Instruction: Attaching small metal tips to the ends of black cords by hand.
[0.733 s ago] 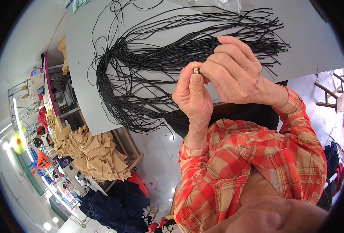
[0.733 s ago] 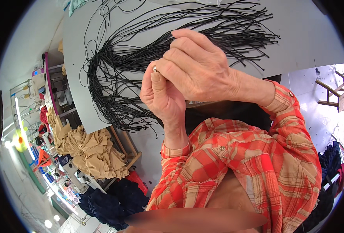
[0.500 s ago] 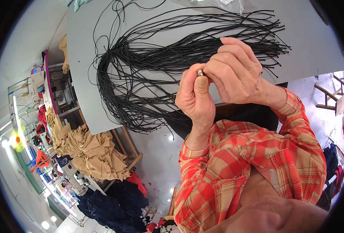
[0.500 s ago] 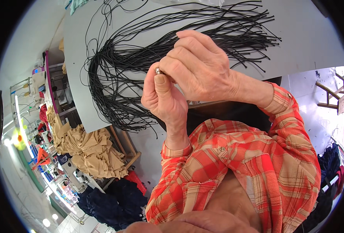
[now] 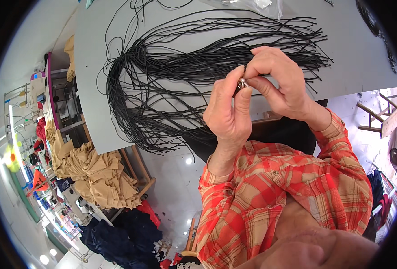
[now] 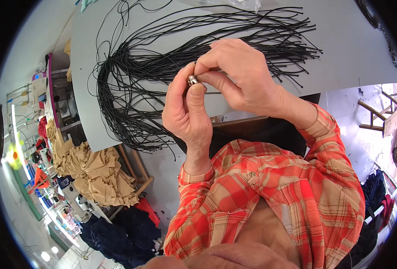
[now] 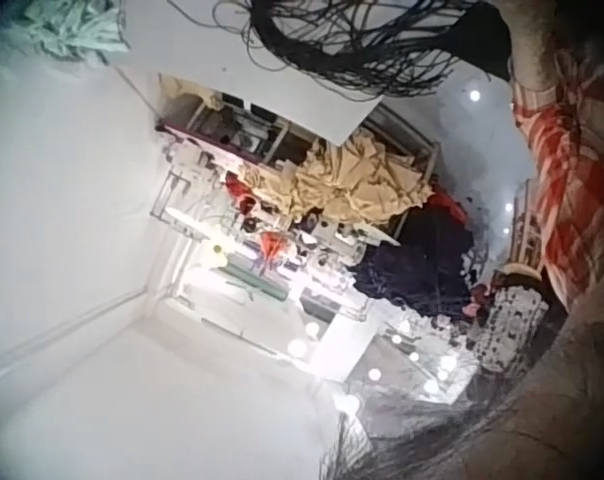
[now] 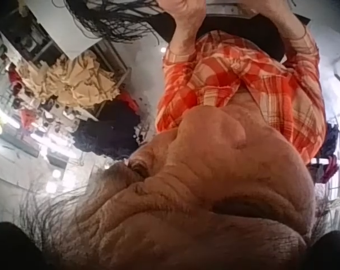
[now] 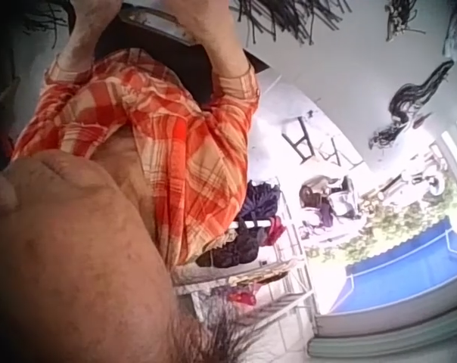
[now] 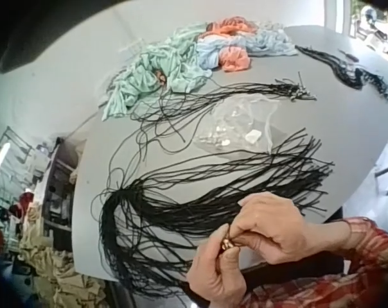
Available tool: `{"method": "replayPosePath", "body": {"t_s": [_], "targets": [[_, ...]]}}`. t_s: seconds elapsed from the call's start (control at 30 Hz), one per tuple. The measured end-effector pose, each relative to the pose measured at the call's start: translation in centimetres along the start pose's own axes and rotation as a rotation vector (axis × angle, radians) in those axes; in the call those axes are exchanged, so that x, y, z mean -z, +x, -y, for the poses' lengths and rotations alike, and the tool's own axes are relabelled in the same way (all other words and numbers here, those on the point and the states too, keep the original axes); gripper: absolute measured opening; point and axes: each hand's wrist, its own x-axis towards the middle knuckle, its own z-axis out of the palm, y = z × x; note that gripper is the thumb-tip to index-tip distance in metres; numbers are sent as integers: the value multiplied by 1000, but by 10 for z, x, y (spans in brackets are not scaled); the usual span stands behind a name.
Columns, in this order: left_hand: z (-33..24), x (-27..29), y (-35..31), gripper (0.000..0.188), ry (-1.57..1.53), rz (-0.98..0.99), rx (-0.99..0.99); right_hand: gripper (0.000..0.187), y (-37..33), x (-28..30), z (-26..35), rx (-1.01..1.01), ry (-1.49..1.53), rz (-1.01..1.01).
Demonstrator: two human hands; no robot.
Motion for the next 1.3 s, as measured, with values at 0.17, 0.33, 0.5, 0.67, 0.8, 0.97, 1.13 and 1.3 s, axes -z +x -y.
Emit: {"method": "replayPosePath", "body": {"t_s": [0.17,0.33,0.5,0.67,0.8,0.97,1.13,1.3], "targets": [[3,-1,-3,23,-278,-53,150,12,1,3,0,-74,94,62],[5,6,-3,22,-124,-30,50,8,1,-2,-2,-98,140,100],[5,9,4,27,90,47,-186,10,-3,-3,-5,-209,318,119],[10,7,5,30,109,31,-292,12,-8,-7,-1,-426,558,126],[13,8,4,33,175,44,-382,13,-10,-8,2,-614,753,125],[16,9,3,34,176,36,-383,14,-10,-6,2,-643,751,168],[16,10,1,33,163,34,-353,17,-14,-7,-1,-539,569,181],[10,12,1,27,140,61,-307,17,-15,-7,-5,-379,548,155]]}}
